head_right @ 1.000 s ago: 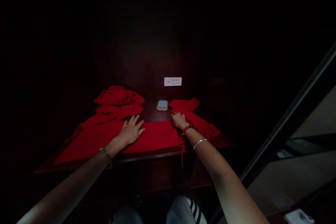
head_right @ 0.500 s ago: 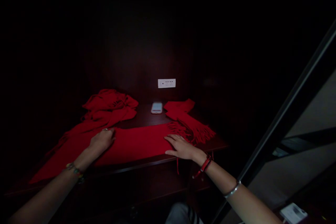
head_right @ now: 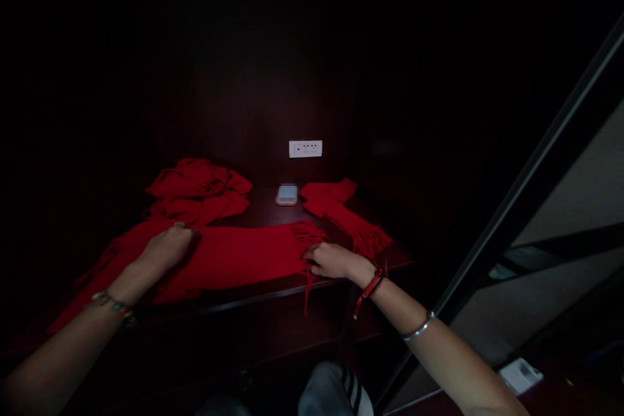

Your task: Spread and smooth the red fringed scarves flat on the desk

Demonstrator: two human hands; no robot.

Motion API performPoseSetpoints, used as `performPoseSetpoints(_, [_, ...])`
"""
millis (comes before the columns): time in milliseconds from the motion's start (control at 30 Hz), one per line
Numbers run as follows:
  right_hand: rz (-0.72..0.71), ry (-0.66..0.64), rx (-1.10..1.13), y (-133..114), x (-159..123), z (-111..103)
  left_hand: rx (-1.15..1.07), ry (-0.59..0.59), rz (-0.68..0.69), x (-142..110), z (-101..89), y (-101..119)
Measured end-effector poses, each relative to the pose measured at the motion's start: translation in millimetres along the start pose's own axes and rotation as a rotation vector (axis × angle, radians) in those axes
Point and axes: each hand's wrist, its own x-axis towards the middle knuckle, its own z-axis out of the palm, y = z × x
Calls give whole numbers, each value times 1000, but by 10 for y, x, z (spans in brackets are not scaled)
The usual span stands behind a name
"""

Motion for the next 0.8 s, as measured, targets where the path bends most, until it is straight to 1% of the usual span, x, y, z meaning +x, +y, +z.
performPoseSetpoints(67, [-48,-25,32,26,19,-6,5,11,41,-26,70,124])
performPoseSetpoints(133, [-56,-14,87,88,23,-10,0,75,76,-53,129,305])
performPoseSetpoints(167, [-50,-3,118,130,17,-11,-23,94,119,-62,156,400])
performPoseSetpoints(233, [-26,17,156,224,-18,-9,-100,81,242,-65,219,565])
performPoseSetpoints(300, [17,29,146,311,-76,-14,-162,22,319,-46,303,658])
performPoseSetpoints(367, [46,23,112,368,-138,-32,-184,-18,312,-18,394,675])
performPoseSetpoints(433, [41,11,94,386,-168,-57,-201,1,312,7,460,645])
performPoseSetpoints(500, [31,49,67,370,-138,-70,-236,42,373,21,477,613])
performPoseSetpoints(567, [48,129,7,338,-38,-53,-276,55,444,30,454,604])
performPoseSetpoints(633, [66,159,-71,312,104,-5,-293,49,476,46,425,611])
performPoseSetpoints(700, [74,123,-133,304,243,58,-283,46,476,78,425,609])
performPoseSetpoints(800, [86,76,-215,326,361,131,-240,53,417,143,497,560])
